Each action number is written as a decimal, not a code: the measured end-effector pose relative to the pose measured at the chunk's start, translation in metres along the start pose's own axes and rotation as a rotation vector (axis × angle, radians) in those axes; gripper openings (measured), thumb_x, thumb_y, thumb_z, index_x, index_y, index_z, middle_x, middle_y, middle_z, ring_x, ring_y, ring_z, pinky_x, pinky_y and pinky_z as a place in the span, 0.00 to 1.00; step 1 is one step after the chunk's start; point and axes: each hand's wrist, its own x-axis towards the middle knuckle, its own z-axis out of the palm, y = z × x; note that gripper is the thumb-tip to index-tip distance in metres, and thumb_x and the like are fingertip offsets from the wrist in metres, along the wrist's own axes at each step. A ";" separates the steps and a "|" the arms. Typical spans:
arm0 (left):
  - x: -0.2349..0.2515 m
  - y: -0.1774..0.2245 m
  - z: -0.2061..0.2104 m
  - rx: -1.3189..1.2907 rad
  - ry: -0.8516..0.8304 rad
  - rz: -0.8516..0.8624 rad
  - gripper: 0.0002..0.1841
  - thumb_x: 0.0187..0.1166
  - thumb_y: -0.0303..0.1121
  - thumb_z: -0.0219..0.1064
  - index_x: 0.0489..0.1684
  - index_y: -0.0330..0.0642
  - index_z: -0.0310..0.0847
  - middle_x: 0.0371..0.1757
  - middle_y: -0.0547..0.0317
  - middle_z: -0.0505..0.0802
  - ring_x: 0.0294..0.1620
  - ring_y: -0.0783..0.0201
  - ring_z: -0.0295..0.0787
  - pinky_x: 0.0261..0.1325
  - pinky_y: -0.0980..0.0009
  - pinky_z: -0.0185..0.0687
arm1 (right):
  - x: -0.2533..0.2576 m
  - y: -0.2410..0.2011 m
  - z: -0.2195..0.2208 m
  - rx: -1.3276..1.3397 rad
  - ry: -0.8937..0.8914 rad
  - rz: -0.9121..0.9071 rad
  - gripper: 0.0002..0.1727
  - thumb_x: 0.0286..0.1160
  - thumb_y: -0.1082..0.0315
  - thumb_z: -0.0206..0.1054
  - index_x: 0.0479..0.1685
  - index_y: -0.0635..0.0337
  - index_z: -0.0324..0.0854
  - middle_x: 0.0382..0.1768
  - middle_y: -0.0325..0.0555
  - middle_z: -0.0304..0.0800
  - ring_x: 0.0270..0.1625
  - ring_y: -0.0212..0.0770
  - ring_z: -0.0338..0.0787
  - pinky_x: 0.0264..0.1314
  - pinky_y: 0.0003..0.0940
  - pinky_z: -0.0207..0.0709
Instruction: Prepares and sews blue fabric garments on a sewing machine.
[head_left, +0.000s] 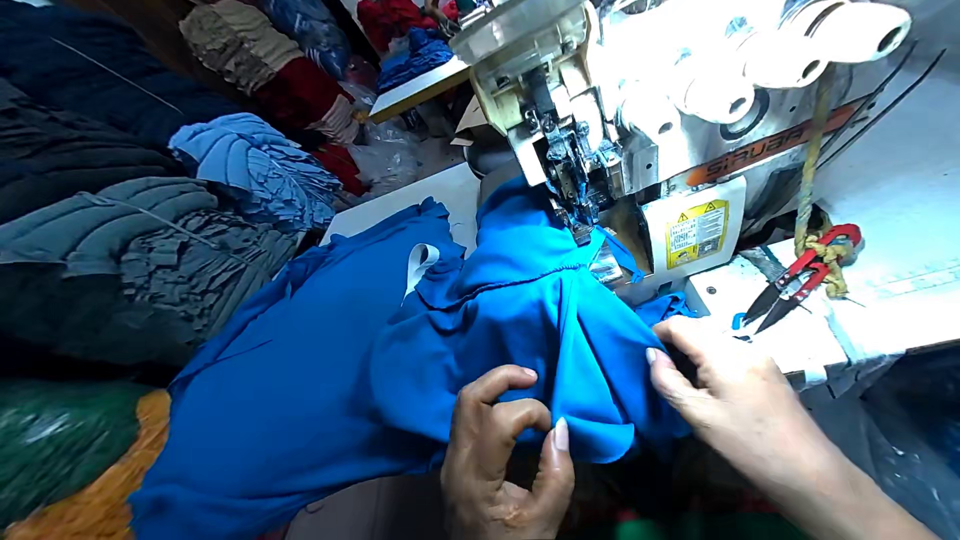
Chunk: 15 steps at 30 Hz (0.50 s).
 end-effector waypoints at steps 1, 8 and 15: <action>0.002 0.000 -0.002 -0.049 0.008 0.009 0.03 0.76 0.36 0.67 0.37 0.52 0.77 0.52 0.76 0.88 0.62 0.86 0.81 0.64 0.88 0.77 | -0.001 0.000 -0.007 0.085 -0.018 0.048 0.08 0.70 0.62 0.61 0.33 0.49 0.86 0.23 0.27 0.81 0.25 0.19 0.80 0.25 0.16 0.72; 0.005 0.016 0.005 -0.511 -0.071 -0.156 0.13 0.79 0.30 0.68 0.57 0.59 0.82 0.51 0.85 0.91 0.51 0.88 0.87 0.57 0.87 0.83 | -0.011 -0.006 -0.032 0.807 -0.370 0.374 0.06 0.71 0.67 0.66 0.42 0.47 0.87 0.33 0.23 0.90 0.37 0.15 0.88 0.40 0.13 0.81; -0.004 0.033 0.004 -0.591 -0.355 -0.098 0.11 0.80 0.24 0.66 0.57 0.40 0.84 0.51 0.64 0.88 0.55 0.83 0.82 0.61 0.87 0.78 | -0.027 -0.026 -0.034 0.958 -0.407 0.272 0.06 0.75 0.73 0.67 0.46 0.62 0.81 0.42 0.31 0.88 0.46 0.16 0.87 0.51 0.16 0.83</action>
